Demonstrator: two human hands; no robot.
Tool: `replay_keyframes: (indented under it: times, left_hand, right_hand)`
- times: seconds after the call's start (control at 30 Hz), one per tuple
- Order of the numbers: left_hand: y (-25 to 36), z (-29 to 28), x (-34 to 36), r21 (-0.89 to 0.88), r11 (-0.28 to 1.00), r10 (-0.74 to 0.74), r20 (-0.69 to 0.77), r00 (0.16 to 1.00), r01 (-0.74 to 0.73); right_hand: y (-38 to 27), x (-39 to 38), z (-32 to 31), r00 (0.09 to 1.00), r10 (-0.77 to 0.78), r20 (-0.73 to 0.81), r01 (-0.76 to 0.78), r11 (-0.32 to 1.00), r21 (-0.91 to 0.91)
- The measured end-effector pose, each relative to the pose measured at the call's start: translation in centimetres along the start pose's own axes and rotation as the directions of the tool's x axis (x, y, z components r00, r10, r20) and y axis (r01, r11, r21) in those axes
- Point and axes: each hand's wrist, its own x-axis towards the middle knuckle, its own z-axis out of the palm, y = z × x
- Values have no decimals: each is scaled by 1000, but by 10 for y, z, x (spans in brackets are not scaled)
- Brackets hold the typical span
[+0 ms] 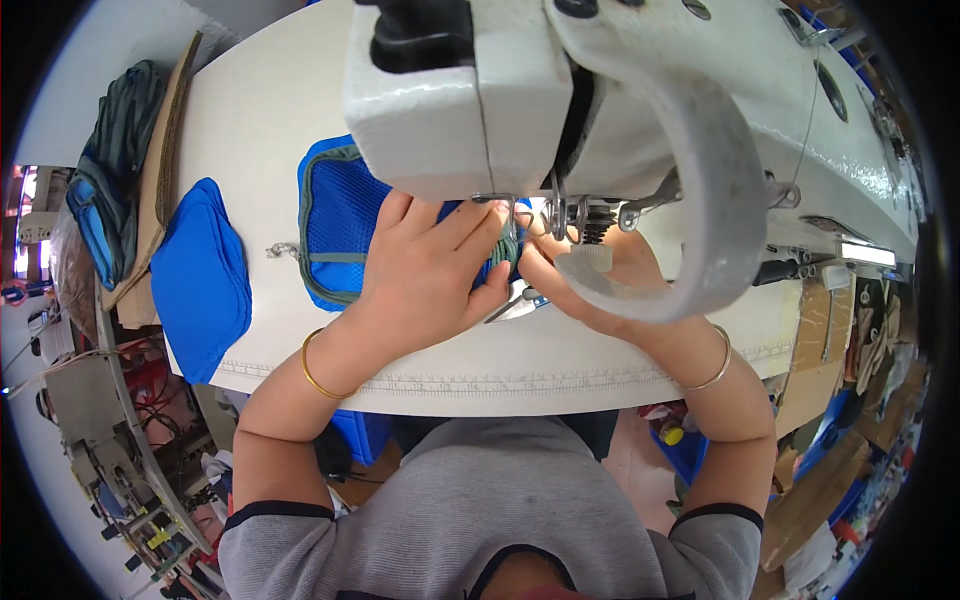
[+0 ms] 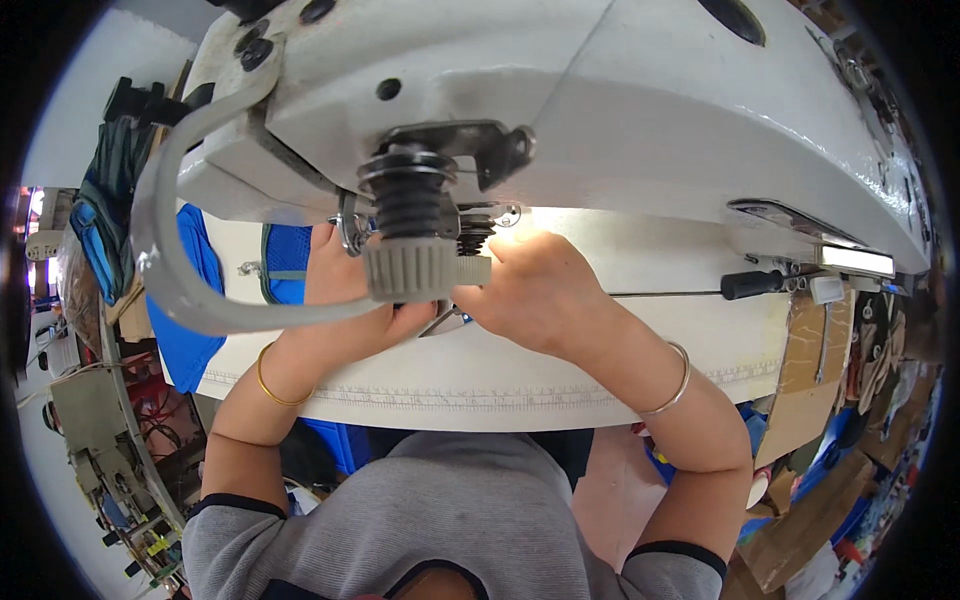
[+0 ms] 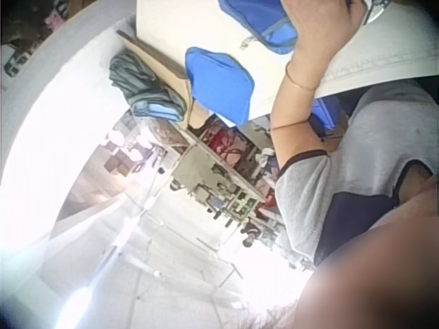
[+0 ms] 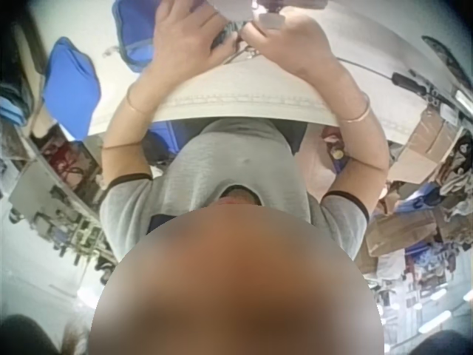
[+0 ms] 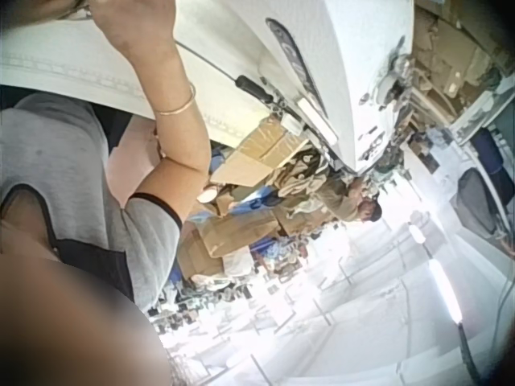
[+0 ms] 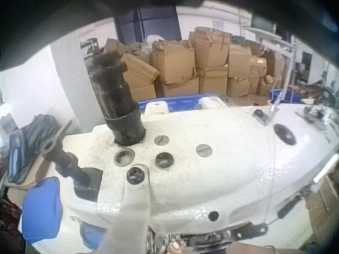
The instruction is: Sewing the edges and components of a blue mesh bag using an industrial sewing machine.
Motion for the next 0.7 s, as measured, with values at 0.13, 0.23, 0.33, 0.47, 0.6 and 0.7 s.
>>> replay_keyframes:
  times: [0.13, 0.23, 0.33, 0.47, 0.6, 0.7]
  left_hand:
    - [0, -1, 2, -52, 996, -71, 79, 994, 75]
    - [-12, -1, 1, -126, 987, -81, 170, 982, 103]
    - [-12, -1, 1, -154, 985, -64, 93, 994, 78]
    - [-13, 3, 1, -170, 984, -47, 57, 997, 56]
    - [-20, -1, 7, -270, 956, -72, 171, 983, 117]
    - [-19, -2, 8, -205, 978, -8, 83, 997, 25]
  right_hand:
    - [0, 0, -1, 1000, -9, 23, 9, 1000, 3]
    - [-2, 1, -1, 1000, -17, -9, 17, 1000, -1]
    - [-2, 1, 3, 998, -32, -55, 32, 999, 5]
    - [-1, -4, 18, 999, -47, 8, 47, 999, -3]
    - [-11, -4, 18, 991, 132, -23, -128, 981, 147]
    - [-8, -5, 11, 997, 49, 61, -53, 997, 62]
